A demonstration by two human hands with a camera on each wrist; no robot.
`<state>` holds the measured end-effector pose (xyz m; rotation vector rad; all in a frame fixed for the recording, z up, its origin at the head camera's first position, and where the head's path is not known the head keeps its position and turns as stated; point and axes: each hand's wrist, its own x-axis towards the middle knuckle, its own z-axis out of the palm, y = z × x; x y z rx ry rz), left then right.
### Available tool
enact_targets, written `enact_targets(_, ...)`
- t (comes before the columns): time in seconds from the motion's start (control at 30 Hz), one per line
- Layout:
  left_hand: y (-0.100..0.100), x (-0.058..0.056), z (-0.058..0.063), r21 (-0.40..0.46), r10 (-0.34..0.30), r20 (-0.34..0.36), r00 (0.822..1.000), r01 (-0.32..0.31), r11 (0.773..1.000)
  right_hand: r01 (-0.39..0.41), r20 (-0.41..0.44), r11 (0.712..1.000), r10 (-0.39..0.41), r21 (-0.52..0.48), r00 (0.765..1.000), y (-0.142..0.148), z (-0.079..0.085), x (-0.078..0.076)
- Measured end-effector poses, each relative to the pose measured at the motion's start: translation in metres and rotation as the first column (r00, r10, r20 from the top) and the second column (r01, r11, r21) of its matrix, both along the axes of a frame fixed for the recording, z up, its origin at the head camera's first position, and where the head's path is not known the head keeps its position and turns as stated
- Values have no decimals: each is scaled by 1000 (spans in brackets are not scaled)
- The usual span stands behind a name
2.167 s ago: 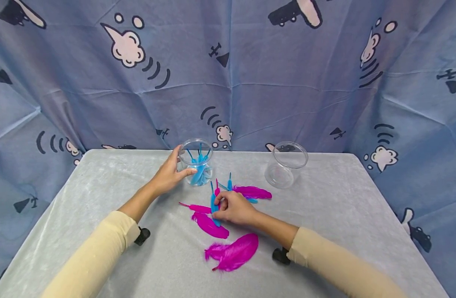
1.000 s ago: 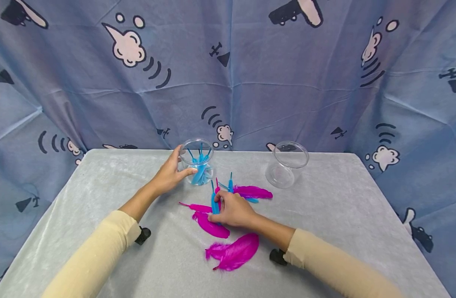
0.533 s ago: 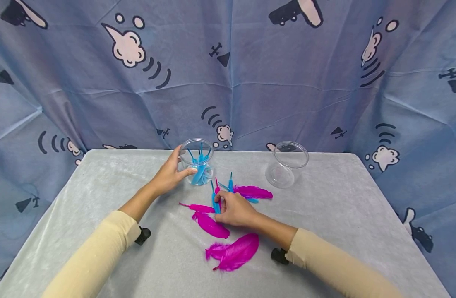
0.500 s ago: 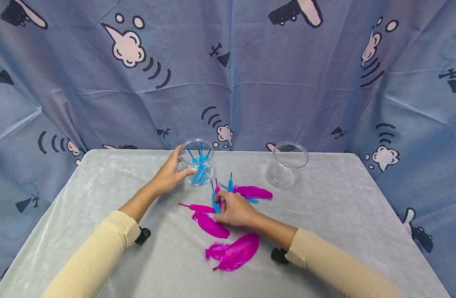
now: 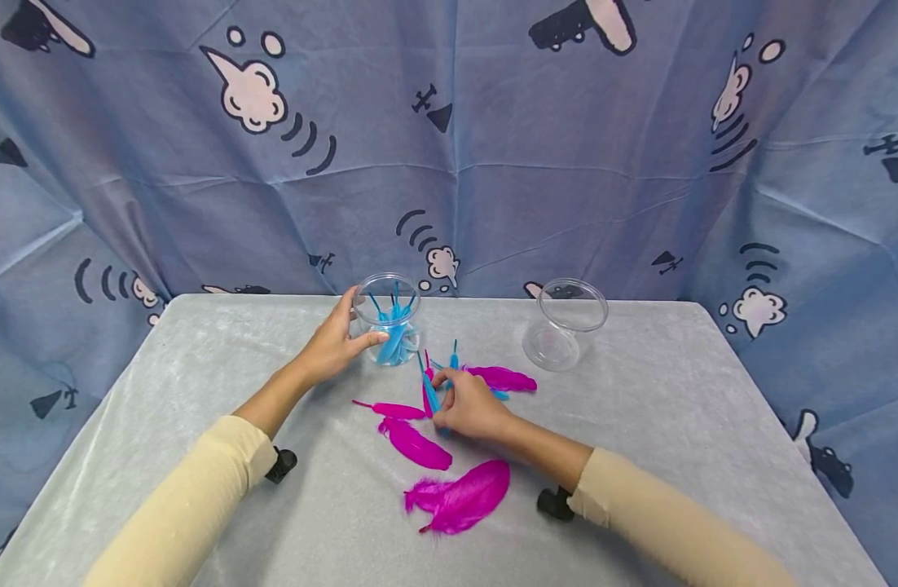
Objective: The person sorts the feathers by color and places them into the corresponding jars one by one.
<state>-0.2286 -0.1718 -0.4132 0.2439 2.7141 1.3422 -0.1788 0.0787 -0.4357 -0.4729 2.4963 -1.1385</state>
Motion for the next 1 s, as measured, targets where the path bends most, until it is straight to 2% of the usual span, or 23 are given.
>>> enact_targets(0.17,0,0,-1,-1,-1,0,1000,1,1000,69,144,995,-58,-75,988,5,3,-4)
enact_targets(0.33,0,0,-2,-2,-4,0,1000,4,1000,107,250,980,-63,-165,966,11,6,-6)
enact_targets(0.57,0,0,-1,3,-6,-4,1000,6,1000,101,288,960,-23,-262,957,17,12,-11)
enact_targets(0.8,-1,0,-1,5,-7,-12,1000,8,1000,123,312,938,-16,-325,950,24,15,-18)
enact_targets(1.0,0,0,-2,0,-5,-7,1000,5,1000,108,258,932,-16,-347,966,30,21,-24)
